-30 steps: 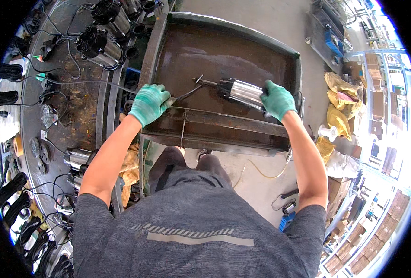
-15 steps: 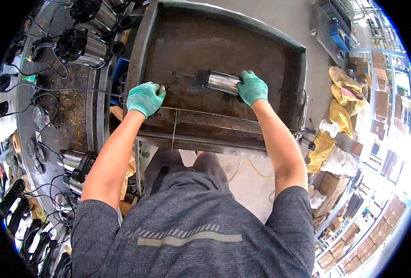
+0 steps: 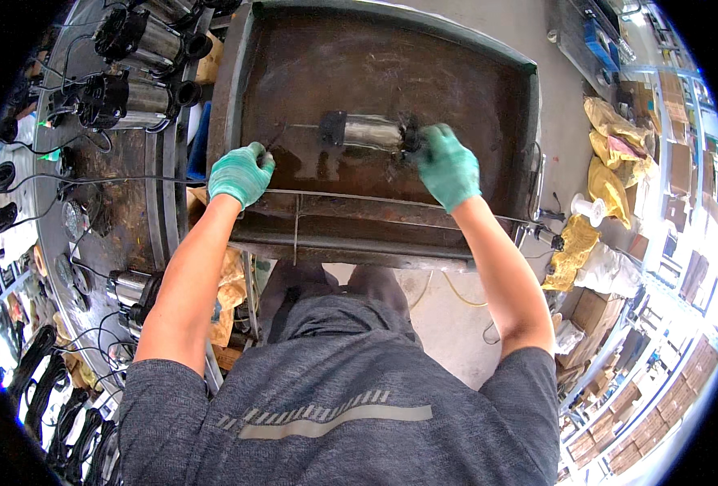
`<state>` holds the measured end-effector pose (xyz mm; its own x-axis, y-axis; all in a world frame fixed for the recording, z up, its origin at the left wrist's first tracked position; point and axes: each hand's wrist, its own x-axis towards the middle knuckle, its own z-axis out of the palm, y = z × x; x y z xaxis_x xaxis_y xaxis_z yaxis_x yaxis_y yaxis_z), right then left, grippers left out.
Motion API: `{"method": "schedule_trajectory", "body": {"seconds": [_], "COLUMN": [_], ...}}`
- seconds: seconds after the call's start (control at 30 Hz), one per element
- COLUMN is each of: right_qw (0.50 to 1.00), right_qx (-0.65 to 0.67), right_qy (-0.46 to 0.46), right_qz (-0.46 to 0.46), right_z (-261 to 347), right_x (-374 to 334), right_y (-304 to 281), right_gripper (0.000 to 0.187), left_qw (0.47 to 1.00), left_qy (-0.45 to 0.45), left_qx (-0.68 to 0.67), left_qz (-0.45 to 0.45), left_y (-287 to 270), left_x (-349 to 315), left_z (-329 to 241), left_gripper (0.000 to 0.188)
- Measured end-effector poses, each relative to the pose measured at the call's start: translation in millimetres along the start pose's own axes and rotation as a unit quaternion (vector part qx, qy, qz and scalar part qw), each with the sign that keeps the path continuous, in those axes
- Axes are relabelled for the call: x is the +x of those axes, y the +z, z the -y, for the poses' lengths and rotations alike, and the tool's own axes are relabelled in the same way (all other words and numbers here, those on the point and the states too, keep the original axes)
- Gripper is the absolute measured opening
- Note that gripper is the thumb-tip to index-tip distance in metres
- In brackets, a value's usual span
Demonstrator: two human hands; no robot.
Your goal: The person repeatedly picks up cylindrical pumps from a rack, submerges them in a water-filled metal tray, and then returns them to the rack. The person handles the pumps one at a time, dipping them into the water and then placing them back on the shelf.
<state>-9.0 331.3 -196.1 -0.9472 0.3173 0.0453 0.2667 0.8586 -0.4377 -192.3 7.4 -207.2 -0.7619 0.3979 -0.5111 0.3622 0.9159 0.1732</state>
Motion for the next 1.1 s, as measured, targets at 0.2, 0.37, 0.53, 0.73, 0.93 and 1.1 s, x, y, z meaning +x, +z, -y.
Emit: {"method": "schedule_trajectory", "body": {"seconds": [0.2,0.37,0.53,0.73,0.93,1.1], "right_qw": [0.995,0.966,0.961,0.956,0.958,0.956], "right_qx": [0.011,0.036,-0.021,-0.025,-0.031,-0.030], "right_qy": [0.057,0.231,0.265,0.289,0.284,0.290], "right_qz": [-0.078,-0.110,-0.076,-0.039,-0.029,-0.028], "right_z": [-108.4,-146.6,-149.0,-148.4,-152.1,-153.4], "right_x": [-75.3,-86.8,-84.4,-81.9,-82.2,-82.5], "right_y": [-22.1,-12.2,-8.6,-10.2,-8.5,-7.4], "right_gripper": [0.017,0.017,0.029,0.032,0.033,0.032], "left_qw": [1.000,0.999,0.998,0.998,0.998,0.998], "left_qy": [0.003,-0.002,0.012,0.001,0.000,-0.009], "left_qx": [0.017,0.044,0.045,0.044,0.042,0.040], "left_qz": [-0.021,-0.019,-0.051,-0.043,-0.044,-0.041], "left_y": [-0.6,2.6,11.9,13.4,15.0,11.4], "left_x": [-2.2,0.4,3.6,4.8,6.1,3.3], "left_z": [-5.9,-3.6,1.2,1.4,1.7,-2.7], "left_gripper": [0.037,0.034,0.032,0.036,0.036,0.036]}}
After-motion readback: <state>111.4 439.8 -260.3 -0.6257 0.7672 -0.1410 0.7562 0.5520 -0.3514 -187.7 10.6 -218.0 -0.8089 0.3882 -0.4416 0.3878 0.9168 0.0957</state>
